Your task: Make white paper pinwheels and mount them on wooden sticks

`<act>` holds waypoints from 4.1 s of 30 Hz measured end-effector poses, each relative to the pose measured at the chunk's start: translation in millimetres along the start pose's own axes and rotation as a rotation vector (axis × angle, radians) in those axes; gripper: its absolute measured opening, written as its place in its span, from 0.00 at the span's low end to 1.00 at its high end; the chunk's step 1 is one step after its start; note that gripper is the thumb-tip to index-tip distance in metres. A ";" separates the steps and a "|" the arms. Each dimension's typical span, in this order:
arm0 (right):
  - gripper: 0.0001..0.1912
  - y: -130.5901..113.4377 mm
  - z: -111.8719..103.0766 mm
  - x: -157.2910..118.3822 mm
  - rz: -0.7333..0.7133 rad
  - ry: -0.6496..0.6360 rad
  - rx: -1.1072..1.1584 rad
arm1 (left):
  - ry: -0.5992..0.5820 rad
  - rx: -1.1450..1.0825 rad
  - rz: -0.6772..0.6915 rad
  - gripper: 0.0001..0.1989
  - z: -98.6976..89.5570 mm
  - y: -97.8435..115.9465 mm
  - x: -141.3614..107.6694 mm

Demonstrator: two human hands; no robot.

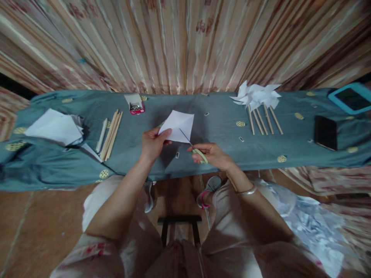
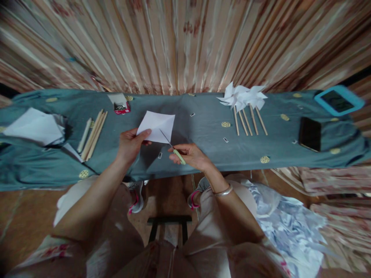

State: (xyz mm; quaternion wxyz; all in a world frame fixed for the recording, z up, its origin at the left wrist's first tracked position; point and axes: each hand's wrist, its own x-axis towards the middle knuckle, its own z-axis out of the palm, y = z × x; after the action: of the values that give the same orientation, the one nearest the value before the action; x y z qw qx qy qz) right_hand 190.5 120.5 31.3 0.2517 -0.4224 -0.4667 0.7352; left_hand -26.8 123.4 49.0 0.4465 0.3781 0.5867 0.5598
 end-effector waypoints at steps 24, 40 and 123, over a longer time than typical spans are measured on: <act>0.26 -42.4 -16.5 2.8 -0.453 0.352 -0.609 | -0.304 0.253 -0.056 0.07 -2.3 2.5 -6.1; 0.23 -37.0 10.1 41.5 -0.510 0.455 -0.419 | -0.214 -0.284 -0.052 0.26 5.3 1.9 -13.5; 0.27 -5.0 34.4 -0.1 -0.042 -0.135 -0.106 | 0.163 -0.262 0.061 0.16 15.9 -6.5 -3.2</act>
State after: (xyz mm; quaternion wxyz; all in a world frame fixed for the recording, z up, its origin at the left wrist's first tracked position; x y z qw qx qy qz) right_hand 161.0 106.3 43.0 0.2123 -0.3748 -0.5295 0.7308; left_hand -10.4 124.9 43.3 0.4258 0.2877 0.5314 0.6735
